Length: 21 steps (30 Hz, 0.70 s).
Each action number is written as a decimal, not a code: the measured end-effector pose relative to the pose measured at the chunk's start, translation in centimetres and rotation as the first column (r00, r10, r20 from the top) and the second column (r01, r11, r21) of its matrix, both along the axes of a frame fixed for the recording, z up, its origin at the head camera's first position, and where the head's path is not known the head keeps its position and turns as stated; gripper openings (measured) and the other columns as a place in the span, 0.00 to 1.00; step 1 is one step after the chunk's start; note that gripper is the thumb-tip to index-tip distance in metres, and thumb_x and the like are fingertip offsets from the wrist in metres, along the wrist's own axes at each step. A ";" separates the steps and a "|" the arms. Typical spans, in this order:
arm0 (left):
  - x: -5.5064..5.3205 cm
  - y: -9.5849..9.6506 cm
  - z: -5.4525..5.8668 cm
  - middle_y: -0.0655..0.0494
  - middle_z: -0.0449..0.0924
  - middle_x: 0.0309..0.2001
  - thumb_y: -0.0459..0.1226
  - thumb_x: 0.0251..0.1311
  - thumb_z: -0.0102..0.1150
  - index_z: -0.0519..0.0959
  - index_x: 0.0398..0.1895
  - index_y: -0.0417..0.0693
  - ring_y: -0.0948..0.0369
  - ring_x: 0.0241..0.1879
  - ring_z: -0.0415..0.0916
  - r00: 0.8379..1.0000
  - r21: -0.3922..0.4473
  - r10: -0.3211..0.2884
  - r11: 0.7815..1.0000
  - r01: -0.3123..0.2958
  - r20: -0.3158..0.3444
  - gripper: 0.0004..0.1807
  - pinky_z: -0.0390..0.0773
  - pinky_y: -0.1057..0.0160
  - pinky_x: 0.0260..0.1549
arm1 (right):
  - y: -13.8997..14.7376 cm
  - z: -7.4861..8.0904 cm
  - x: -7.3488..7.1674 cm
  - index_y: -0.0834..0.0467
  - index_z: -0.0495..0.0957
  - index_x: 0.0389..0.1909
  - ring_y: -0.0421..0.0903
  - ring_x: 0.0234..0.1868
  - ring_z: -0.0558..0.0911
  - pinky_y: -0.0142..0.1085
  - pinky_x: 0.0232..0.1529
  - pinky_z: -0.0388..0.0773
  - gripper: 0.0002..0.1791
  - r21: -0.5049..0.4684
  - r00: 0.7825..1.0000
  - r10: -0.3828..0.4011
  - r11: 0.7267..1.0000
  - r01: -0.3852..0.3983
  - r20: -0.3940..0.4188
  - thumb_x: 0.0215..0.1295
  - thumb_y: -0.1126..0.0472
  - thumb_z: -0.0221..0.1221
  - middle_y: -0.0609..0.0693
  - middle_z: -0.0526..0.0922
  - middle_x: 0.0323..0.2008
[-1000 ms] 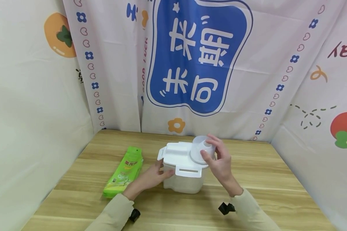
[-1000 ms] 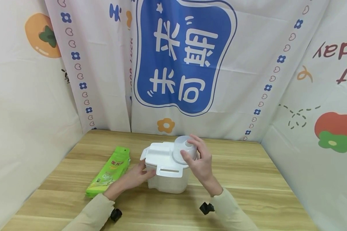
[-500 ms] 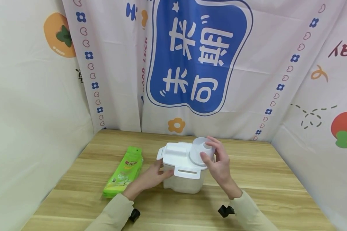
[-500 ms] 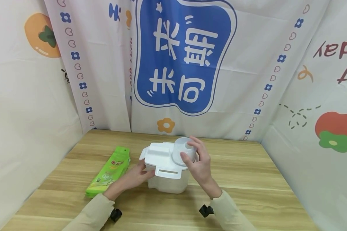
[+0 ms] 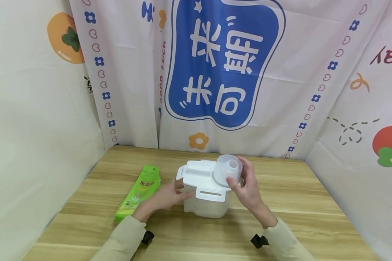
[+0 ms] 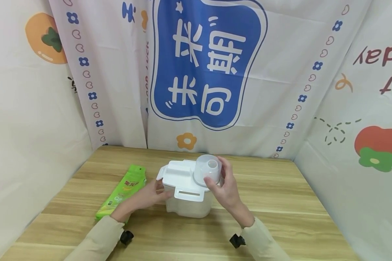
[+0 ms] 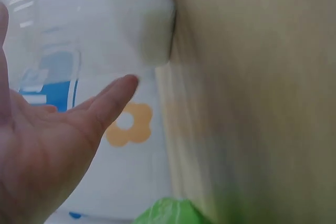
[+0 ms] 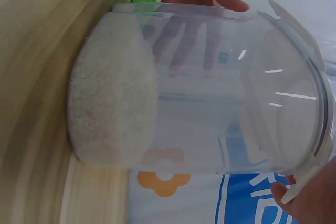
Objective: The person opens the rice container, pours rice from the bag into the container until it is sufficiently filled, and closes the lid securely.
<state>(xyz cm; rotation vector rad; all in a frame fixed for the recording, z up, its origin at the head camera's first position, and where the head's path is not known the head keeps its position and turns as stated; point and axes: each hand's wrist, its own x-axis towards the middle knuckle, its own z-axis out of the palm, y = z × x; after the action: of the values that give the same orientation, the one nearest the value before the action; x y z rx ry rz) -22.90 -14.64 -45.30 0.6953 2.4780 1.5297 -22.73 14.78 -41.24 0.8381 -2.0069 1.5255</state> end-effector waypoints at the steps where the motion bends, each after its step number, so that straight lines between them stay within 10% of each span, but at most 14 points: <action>1: -0.1 -0.3 0.1 0.46 0.52 0.76 0.50 0.61 0.64 0.39 0.78 0.60 0.42 0.69 0.64 1.000 0.019 -0.005 1.000 0.005 0.013 0.52 0.77 0.49 0.60 | 0.1 -0.2 0.0 0.62 0.56 0.70 0.35 0.53 0.77 0.25 0.52 0.75 0.40 0.011 1.000 -0.001 1.000 0.001 0.002 0.57 0.74 0.61 0.62 0.74 0.58; 7: -0.5 -2.1 1.3 0.40 0.41 0.78 0.48 0.58 0.68 0.30 0.78 0.65 0.39 0.72 0.57 1.000 0.072 0.016 0.997 -0.017 0.018 0.60 0.68 0.45 0.66 | 0.6 -1.0 0.1 0.59 0.55 0.72 0.38 0.60 0.73 0.25 0.59 0.72 0.41 -0.001 0.998 0.044 0.999 -0.044 0.046 0.58 0.75 0.59 0.56 0.69 0.63; 16: 0.0 -1.8 2.4 0.44 0.54 0.76 0.42 0.66 0.60 0.51 0.76 0.51 0.42 0.72 0.59 0.963 0.183 0.094 0.982 -0.048 -0.253 0.40 0.69 0.45 0.66 | 1.0 -3.2 0.4 0.51 0.48 0.76 0.39 0.71 0.63 0.58 0.72 0.55 0.48 -0.010 0.991 0.077 0.997 -0.077 0.113 0.58 0.64 0.65 0.51 0.64 0.70; 21: 0.5 -0.7 3.0 0.41 0.55 0.75 0.42 0.67 0.59 0.55 0.74 0.44 0.42 0.72 0.58 0.925 0.161 0.122 0.985 -0.067 -0.360 0.37 0.70 0.43 0.65 | 1.0 -4.3 0.6 0.51 0.43 0.77 0.38 0.67 0.66 0.31 0.66 0.67 0.52 -0.064 0.981 0.132 0.990 -0.124 0.145 0.60 0.55 0.67 0.49 0.61 0.70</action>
<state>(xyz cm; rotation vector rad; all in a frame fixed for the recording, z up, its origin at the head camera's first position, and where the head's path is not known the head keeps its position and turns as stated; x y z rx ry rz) -22.43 -15.34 -42.33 0.9833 2.7183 1.7731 -22.09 15.81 -45.58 0.8684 -2.0392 1.7547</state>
